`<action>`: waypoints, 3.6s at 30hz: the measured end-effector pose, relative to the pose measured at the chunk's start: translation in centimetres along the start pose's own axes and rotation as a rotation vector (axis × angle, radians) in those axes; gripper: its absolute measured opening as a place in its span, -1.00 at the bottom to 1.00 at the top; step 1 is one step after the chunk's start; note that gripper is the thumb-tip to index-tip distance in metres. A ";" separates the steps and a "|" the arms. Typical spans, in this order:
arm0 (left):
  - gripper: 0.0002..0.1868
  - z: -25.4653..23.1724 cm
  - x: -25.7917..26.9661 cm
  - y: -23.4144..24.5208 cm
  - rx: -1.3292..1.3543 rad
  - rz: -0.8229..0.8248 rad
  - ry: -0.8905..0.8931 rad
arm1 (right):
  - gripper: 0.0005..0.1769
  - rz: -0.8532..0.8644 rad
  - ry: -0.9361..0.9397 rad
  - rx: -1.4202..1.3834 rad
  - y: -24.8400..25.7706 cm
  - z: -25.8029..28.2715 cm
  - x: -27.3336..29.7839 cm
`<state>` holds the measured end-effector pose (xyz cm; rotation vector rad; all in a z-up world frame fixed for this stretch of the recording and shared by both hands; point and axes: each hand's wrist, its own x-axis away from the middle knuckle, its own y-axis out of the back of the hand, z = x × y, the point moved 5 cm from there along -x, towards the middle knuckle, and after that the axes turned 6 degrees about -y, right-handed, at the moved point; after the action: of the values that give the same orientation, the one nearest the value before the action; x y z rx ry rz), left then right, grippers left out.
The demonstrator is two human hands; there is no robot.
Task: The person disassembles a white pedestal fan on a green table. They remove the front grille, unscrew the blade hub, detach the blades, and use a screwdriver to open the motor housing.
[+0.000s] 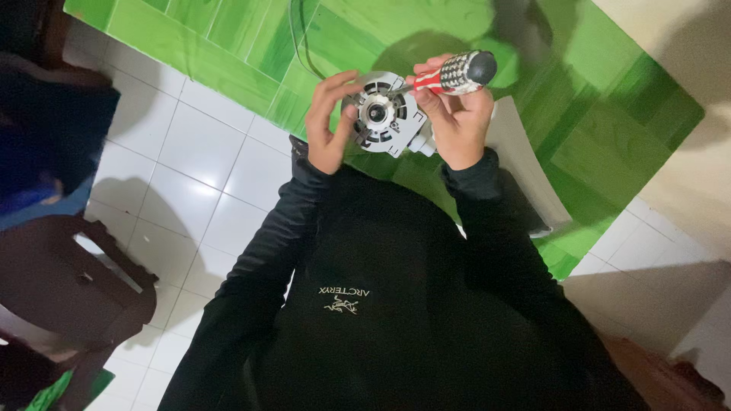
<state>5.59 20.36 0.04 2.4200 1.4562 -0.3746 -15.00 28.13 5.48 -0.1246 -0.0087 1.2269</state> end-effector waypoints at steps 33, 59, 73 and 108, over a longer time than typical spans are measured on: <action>-0.61 8.1 -14.0 3.3 -0.165 -0.160 0.215 | 0.33 0.426 -0.328 1.630 13.7 -7.2 -10.0; -0.76 17.3 -1.8 15.6 -0.028 -0.945 0.532 | 0.45 0.340 -0.307 1.742 14.9 -10.1 -8.9; -0.72 16.3 -0.6 10.3 -0.262 -0.656 0.396 | -0.46 0.171 0.403 1.571 17.3 -6.0 -7.4; -0.58 12.2 -3.1 9.2 -0.911 -0.157 0.272 | -0.19 -0.384 0.551 1.110 20.5 1.2 -9.5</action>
<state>11.51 9.10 -9.04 1.6525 1.4717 0.5144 -37.53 26.09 5.24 0.4926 1.0639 0.6465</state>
